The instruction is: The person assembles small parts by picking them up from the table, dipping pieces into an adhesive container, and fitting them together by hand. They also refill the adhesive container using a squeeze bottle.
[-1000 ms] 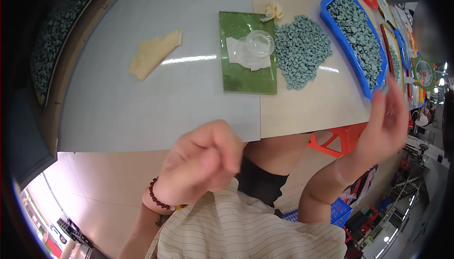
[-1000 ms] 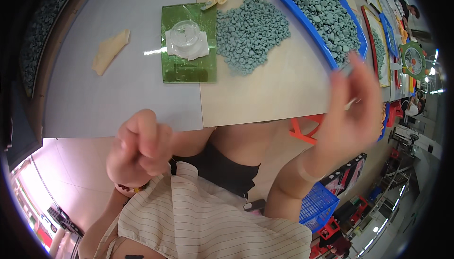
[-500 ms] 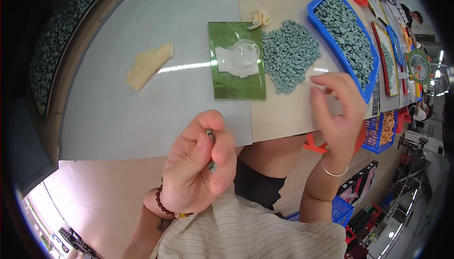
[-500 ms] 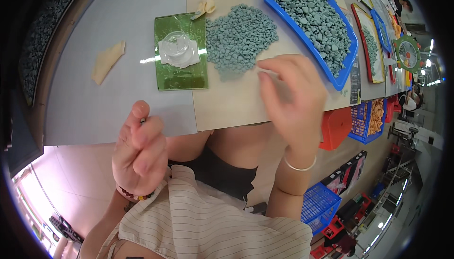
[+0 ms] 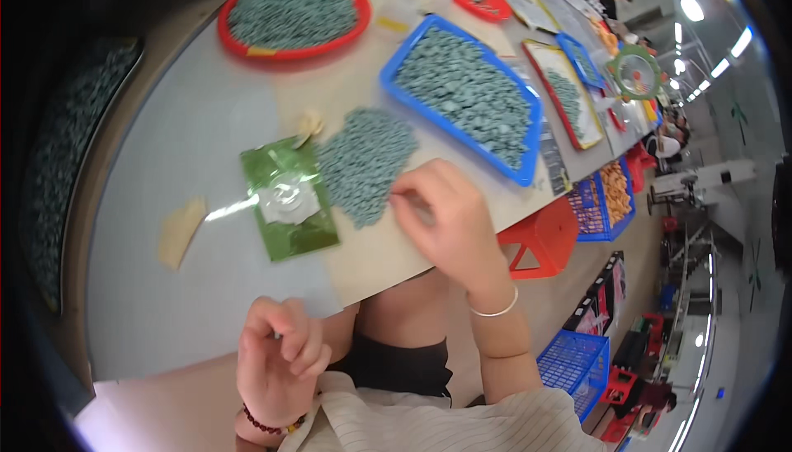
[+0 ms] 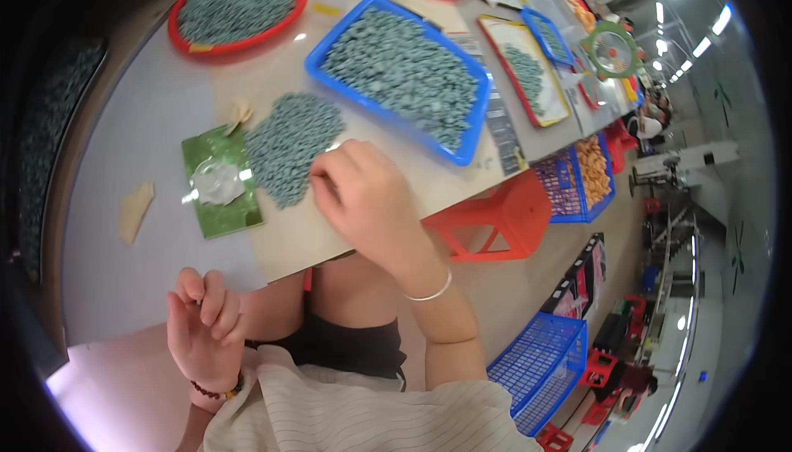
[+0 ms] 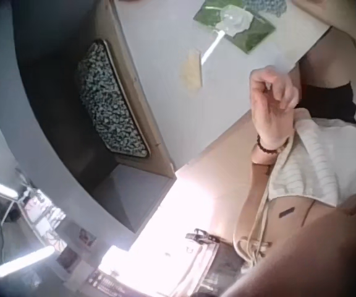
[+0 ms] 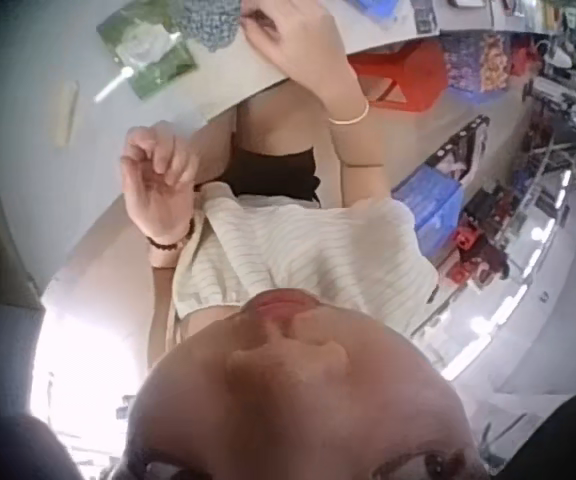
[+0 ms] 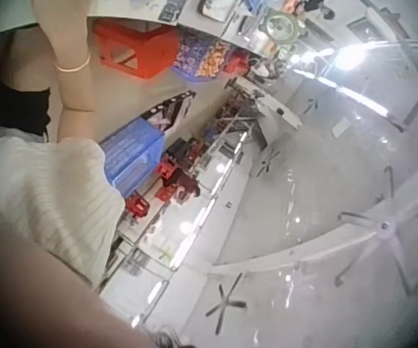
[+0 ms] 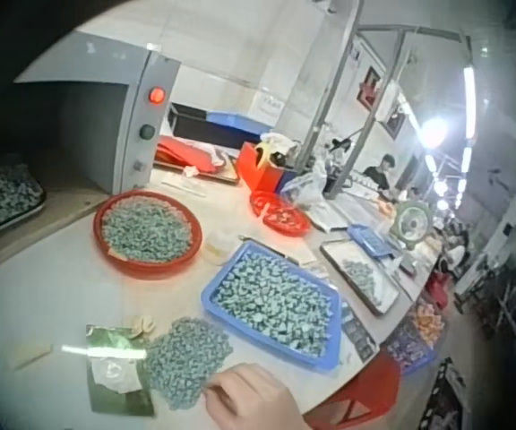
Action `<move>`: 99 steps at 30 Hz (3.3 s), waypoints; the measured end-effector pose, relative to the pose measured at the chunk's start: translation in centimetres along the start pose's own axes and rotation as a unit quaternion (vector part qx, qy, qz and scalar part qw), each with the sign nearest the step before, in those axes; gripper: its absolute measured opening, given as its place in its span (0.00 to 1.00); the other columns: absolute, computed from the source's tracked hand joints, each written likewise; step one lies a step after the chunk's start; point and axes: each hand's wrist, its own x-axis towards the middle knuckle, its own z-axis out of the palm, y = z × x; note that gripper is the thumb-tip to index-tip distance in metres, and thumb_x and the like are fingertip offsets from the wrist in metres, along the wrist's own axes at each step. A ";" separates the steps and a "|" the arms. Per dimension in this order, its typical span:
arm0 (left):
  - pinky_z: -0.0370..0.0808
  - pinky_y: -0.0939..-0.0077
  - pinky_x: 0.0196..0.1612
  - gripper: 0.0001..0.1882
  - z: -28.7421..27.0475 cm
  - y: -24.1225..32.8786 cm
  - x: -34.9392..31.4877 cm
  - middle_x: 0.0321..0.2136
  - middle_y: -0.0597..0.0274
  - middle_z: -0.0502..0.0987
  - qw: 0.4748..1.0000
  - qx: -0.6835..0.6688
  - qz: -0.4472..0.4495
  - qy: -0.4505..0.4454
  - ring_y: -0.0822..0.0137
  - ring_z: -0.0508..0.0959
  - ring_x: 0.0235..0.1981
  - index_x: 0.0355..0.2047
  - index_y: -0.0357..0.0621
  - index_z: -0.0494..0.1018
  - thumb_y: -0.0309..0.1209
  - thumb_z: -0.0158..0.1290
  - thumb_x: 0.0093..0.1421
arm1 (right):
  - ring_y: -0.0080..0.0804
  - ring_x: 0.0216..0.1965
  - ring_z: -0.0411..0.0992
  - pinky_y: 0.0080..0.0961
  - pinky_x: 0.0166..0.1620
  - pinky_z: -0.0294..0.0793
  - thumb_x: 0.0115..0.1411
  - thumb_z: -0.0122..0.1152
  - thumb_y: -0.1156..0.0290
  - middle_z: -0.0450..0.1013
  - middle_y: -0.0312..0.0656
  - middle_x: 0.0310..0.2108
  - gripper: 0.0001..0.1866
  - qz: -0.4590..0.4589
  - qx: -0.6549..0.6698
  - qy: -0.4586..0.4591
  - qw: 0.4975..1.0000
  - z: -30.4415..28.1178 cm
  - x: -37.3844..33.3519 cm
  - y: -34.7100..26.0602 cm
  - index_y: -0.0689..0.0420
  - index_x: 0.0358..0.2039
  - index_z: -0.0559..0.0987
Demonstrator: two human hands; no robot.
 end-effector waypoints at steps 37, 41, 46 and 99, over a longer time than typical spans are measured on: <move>0.50 0.88 0.17 0.13 2.4 -1.6 -0.2 0.21 0.69 0.56 0.946 0.298 0.126 0.028 0.80 0.54 0.16 0.25 0.41 0.58 0.36 0.46 0.59 | 0.40 0.27 0.65 0.30 0.29 0.66 0.45 0.49 0.86 0.64 0.43 0.25 0.08 -0.053 0.063 0.108 0.991 0.4 0.5 1.4 0.61 0.27 0.67; 0.49 0.87 0.17 0.12 1.8 -2.0 -0.5 0.20 0.69 0.56 0.943 0.300 0.141 0.035 0.81 0.54 0.16 0.24 0.40 0.59 0.34 0.46 0.59 | 0.45 0.30 0.64 0.34 0.32 0.65 0.46 0.47 0.86 0.62 0.46 0.27 0.09 -0.041 0.069 0.107 0.991 0.8 0.2 1.1 0.62 0.29 0.65; 0.48 0.88 0.17 0.10 2.4 -1.9 -1.1 0.19 0.68 0.57 0.922 0.361 0.141 -0.011 0.81 0.53 0.15 0.23 0.38 0.62 0.30 0.45 0.58 | 0.46 0.30 0.64 0.33 0.33 0.65 0.46 0.46 0.86 0.62 0.47 0.27 0.09 -0.044 0.061 0.130 0.989 0.3 -0.2 1.7 0.62 0.30 0.65; 0.63 0.84 0.22 0.09 -0.5 1.5 0.5 0.23 0.61 0.69 0.808 0.533 0.242 -0.064 0.73 0.66 0.20 0.35 0.36 0.71 0.18 0.49 0.51 | 0.33 0.22 0.68 0.22 0.24 0.67 0.44 0.59 0.81 0.72 0.47 0.24 0.06 -0.166 0.254 0.023 0.953 1.5 -2.2 -7.0 0.64 0.25 0.74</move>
